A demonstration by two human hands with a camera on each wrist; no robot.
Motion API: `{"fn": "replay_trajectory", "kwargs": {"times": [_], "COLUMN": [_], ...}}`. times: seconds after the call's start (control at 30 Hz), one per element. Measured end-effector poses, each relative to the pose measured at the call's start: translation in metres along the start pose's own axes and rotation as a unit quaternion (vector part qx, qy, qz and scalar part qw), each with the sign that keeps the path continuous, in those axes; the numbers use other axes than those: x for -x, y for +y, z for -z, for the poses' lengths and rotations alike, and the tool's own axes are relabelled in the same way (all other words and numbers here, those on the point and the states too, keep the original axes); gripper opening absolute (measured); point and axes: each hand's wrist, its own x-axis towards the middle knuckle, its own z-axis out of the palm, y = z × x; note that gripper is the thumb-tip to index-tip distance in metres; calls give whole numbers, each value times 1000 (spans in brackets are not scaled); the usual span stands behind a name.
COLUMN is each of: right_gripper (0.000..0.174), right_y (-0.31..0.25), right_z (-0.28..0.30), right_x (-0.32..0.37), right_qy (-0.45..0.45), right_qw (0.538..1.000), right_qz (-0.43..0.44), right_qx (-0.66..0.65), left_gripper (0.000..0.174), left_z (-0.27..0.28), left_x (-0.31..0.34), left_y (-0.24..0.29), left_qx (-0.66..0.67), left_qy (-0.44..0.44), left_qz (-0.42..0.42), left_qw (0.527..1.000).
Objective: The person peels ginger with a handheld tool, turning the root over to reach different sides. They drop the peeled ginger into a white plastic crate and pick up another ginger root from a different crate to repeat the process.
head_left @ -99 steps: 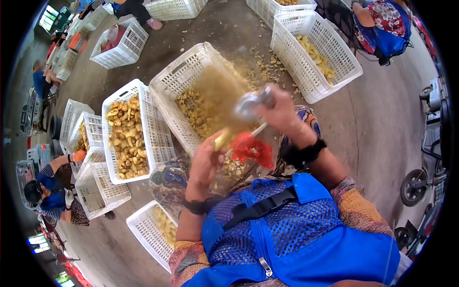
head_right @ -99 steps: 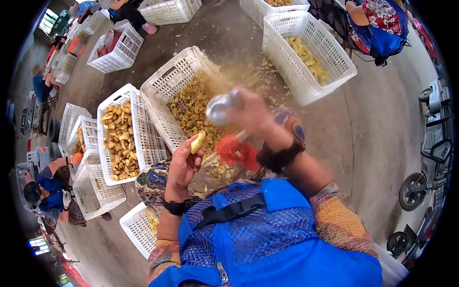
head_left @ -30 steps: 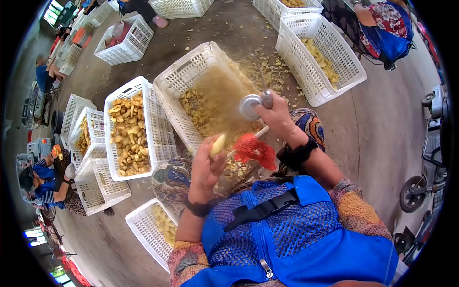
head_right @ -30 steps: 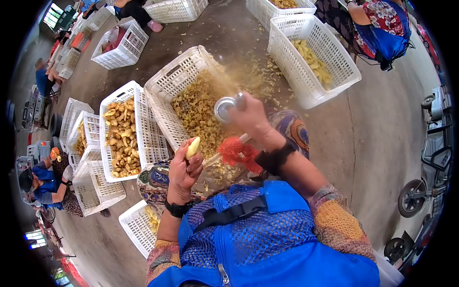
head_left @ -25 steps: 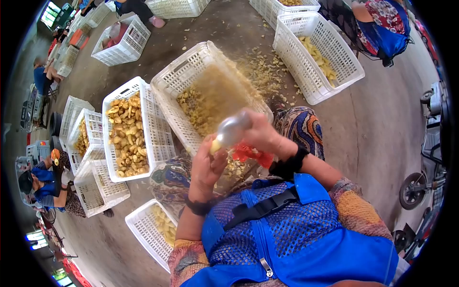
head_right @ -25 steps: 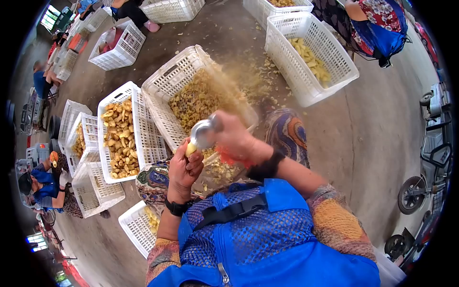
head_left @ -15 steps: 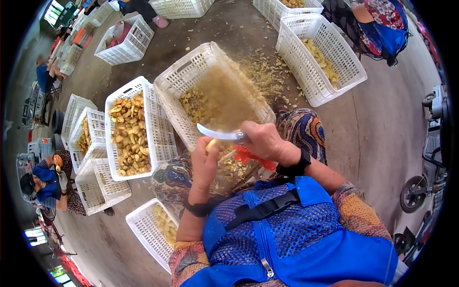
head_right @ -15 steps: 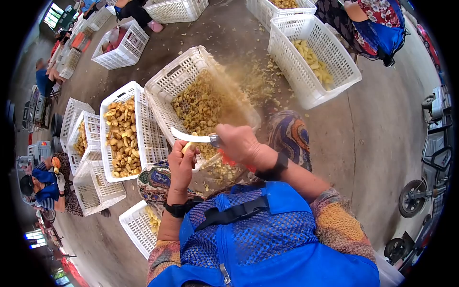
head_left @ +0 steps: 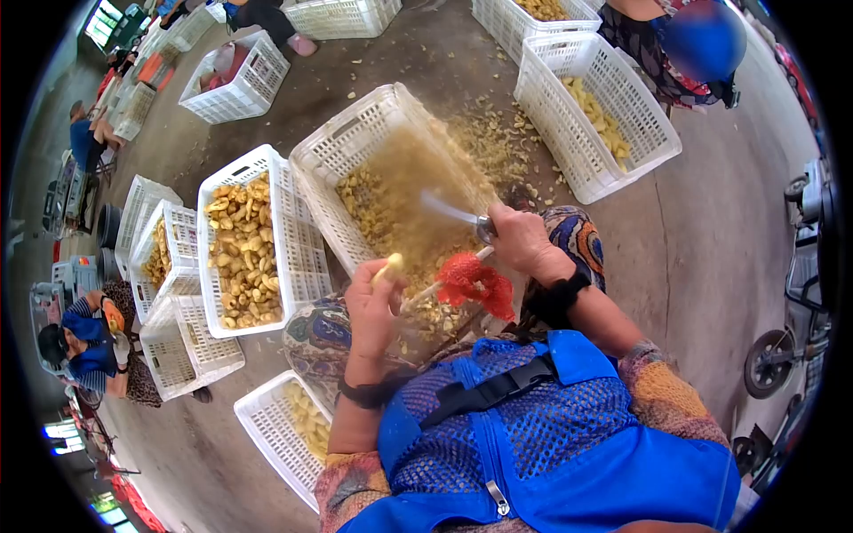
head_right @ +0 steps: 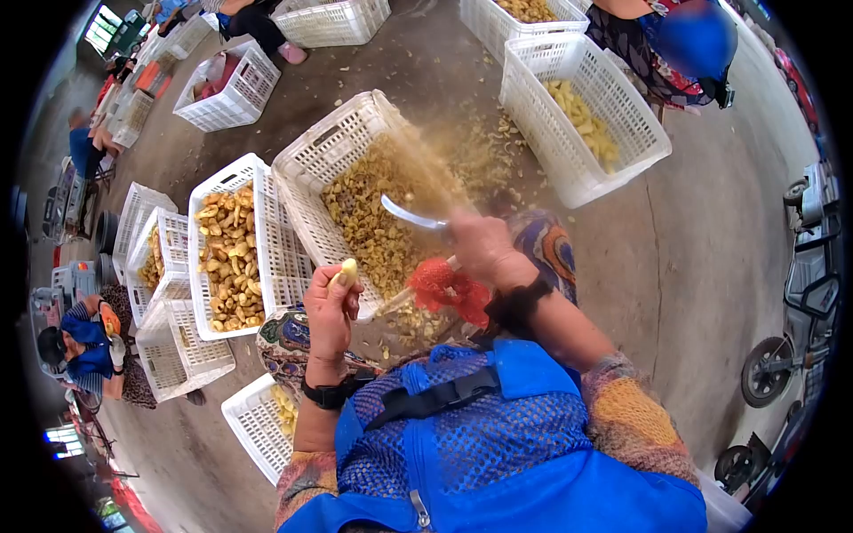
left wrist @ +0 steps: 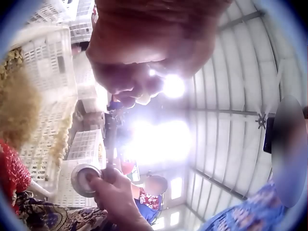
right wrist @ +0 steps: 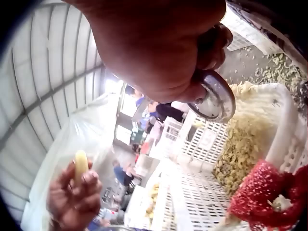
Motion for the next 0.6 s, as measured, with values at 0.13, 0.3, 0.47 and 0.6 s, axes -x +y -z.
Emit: {"fn": "replay_trajectory", "kwargs": {"times": [0.13,0.3,0.47,0.6], "right_gripper": [17,17,18,19], "right_y": [-7,-24,-36,-36], "right_z": [-14,-11,-18,-19], "right_x": [1,14,18,16], "right_qy": [60,-49,-91,-97], "right_qw": [986,981,982,982], "right_qz": [81,63,97,123], "right_qx": [-133,-179,-133,-101], "left_gripper": [32,39,35,30], "left_z": [-1,-4,-12,-14], "left_x": [-8,-5,-3,-1], "left_y": [0,8,7,6], "left_qx": [244,148,38,-49], "left_qy": [-62,-39,-22,10], "left_qz": [74,33,-2,-42], "left_qw": [965,988,999,998]}}
